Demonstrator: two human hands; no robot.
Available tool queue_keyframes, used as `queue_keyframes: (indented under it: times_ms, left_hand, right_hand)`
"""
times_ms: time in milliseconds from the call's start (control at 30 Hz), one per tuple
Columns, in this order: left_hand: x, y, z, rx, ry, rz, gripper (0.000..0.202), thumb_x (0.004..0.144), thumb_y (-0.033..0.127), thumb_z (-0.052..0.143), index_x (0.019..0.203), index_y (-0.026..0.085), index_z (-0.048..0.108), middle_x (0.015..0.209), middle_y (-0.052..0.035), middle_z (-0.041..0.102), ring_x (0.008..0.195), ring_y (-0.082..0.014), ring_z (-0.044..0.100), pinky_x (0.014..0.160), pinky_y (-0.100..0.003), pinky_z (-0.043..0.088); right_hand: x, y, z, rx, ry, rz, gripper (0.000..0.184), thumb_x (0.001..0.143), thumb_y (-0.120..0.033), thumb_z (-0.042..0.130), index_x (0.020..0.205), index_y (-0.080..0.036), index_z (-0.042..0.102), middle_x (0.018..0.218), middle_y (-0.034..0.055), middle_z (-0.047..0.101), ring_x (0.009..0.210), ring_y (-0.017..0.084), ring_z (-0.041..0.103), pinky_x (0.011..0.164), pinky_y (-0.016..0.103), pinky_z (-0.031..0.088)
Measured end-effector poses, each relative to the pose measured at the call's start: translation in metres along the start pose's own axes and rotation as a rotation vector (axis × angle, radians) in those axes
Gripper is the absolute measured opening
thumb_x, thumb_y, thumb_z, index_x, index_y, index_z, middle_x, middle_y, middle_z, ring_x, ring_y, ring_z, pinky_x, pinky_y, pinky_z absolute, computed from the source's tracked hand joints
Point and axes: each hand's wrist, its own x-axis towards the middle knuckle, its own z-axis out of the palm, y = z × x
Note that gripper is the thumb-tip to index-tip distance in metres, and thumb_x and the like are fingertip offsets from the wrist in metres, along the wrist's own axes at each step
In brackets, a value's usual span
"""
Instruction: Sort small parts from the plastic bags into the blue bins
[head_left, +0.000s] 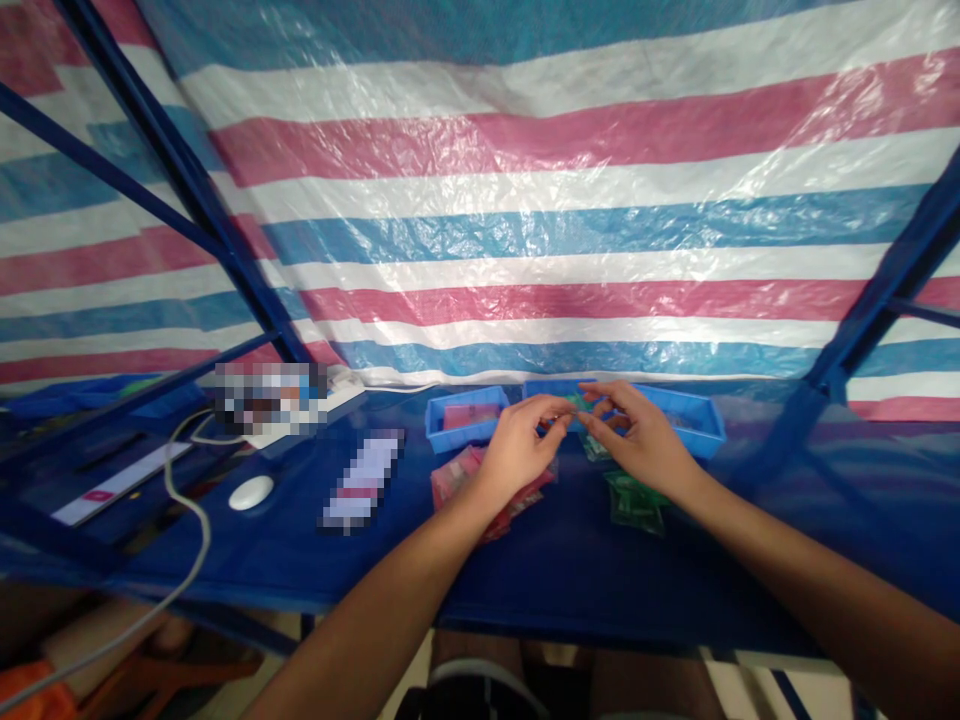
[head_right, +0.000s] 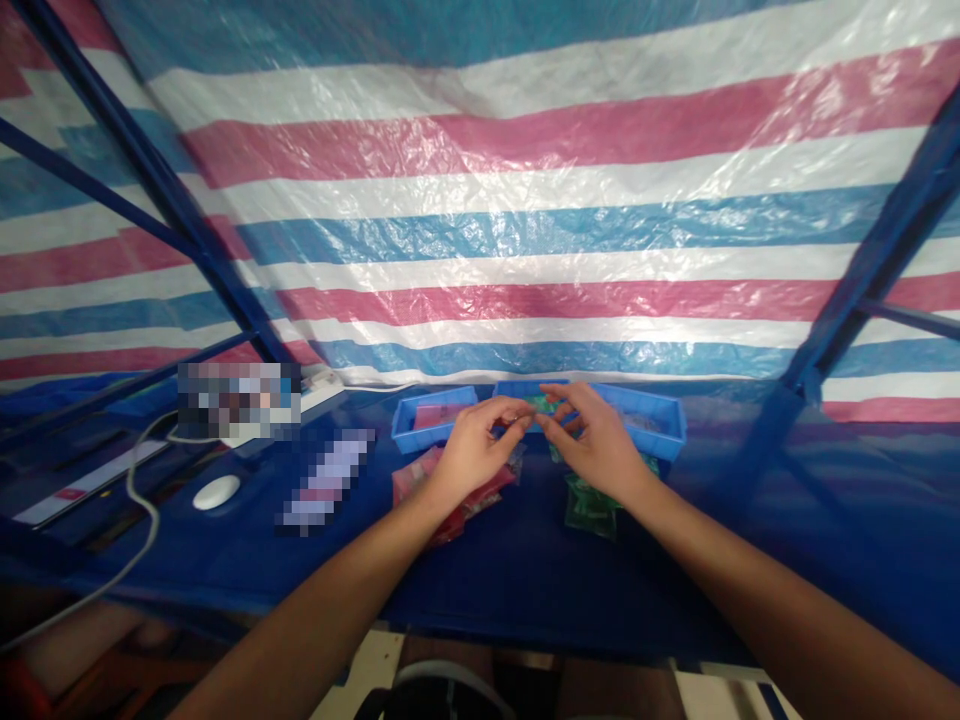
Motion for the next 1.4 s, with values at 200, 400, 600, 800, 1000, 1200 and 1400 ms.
queue_keyframes:
  times_ms: [200, 400, 600, 800, 1000, 1200, 1400]
  left_hand:
    - [-0.0018, -0.0068, 0.0059, -0.06, 0.005, -0.058, 0.027, 0.098, 0.022, 0.069, 0.125, 0.02, 0.067, 0.104, -0.0056, 0.08, 0.094, -0.0196, 0.076, 0.091, -0.033, 0.059]
    - [-0.0031, -0.0023, 0.006, -0.037, 0.062, 0.073, 0.049, 0.097, 0.03, 0.075, 0.142, 0.022, 0.06, 0.136, -0.0138, 0.069, 0.116, -0.0245, 0.071, 0.095, -0.038, 0.061]
    - [-0.0025, -0.0024, 0.0025, 0.133, -0.018, 0.3, 0.032, 0.094, 0.032, 0.08, 0.125, 0.024, 0.074, 0.138, -0.0117, 0.068, 0.134, -0.0301, 0.061, 0.12, -0.051, 0.048]
    - [-0.0028, -0.0078, 0.0032, 0.112, -0.018, 0.239, 0.021, 0.106, 0.025, 0.06, 0.122, 0.02, 0.074, 0.121, -0.0106, 0.075, 0.117, -0.0248, 0.07, 0.108, -0.043, 0.056]
    - [-0.0033, -0.004, 0.002, 0.087, -0.007, 0.217, 0.024, 0.104, 0.023, 0.063, 0.125, 0.019, 0.073, 0.123, -0.0106, 0.075, 0.118, -0.0241, 0.071, 0.109, -0.04, 0.056]
    - [-0.0011, -0.0065, 0.0039, -0.052, 0.094, 0.065, 0.026, 0.103, 0.024, 0.066, 0.128, 0.019, 0.07, 0.107, -0.0073, 0.081, 0.095, -0.0196, 0.077, 0.094, -0.035, 0.062]
    - [-0.001, -0.0069, 0.0071, -0.16, 0.059, 0.017, 0.04, 0.102, 0.028, 0.07, 0.14, 0.02, 0.061, 0.106, -0.0068, 0.08, 0.09, -0.0172, 0.077, 0.083, -0.03, 0.063]
  right_hand:
    - [0.0042, 0.0061, -0.0026, 0.111, -0.121, 0.109, 0.037, 0.096, -0.056, 0.072, 0.116, -0.026, 0.077, 0.101, 0.0072, 0.079, 0.082, 0.024, 0.073, 0.074, 0.04, 0.061]
    - [0.0089, 0.0068, -0.0018, 0.384, -0.105, 0.241, 0.042, 0.083, -0.06, 0.085, 0.1, -0.024, 0.074, 0.09, 0.0037, 0.078, 0.062, 0.017, 0.065, 0.061, 0.033, 0.056]
    - [0.0086, 0.0062, -0.0013, 0.648, -0.036, 0.384, 0.051, 0.075, -0.052, 0.095, 0.112, -0.024, 0.072, 0.081, -0.0002, 0.074, 0.067, 0.017, 0.066, 0.06, 0.029, 0.052]
    - [0.0078, 0.0056, -0.0015, 0.675, -0.064, 0.447, 0.046, 0.076, -0.047, 0.095, 0.109, -0.02, 0.077, 0.077, 0.0009, 0.074, 0.063, 0.014, 0.064, 0.058, 0.027, 0.05]
    - [0.0077, 0.0017, -0.0035, 0.815, -0.09, 0.533, 0.039, 0.076, -0.044, 0.096, 0.099, -0.017, 0.081, 0.088, 0.0064, 0.078, 0.069, 0.014, 0.067, 0.063, 0.026, 0.055]
    - [0.0056, 0.0, -0.0023, 0.716, -0.147, 0.471, 0.043, 0.087, -0.058, 0.085, 0.102, -0.018, 0.078, 0.069, -0.0017, 0.064, 0.051, 0.008, 0.048, 0.045, 0.022, 0.034]
    - [0.0058, -0.0017, -0.0019, 0.609, -0.137, 0.454, 0.041, 0.081, -0.054, 0.091, 0.087, -0.018, 0.074, 0.057, -0.0076, 0.046, 0.047, 0.005, 0.033, 0.044, 0.021, 0.02]
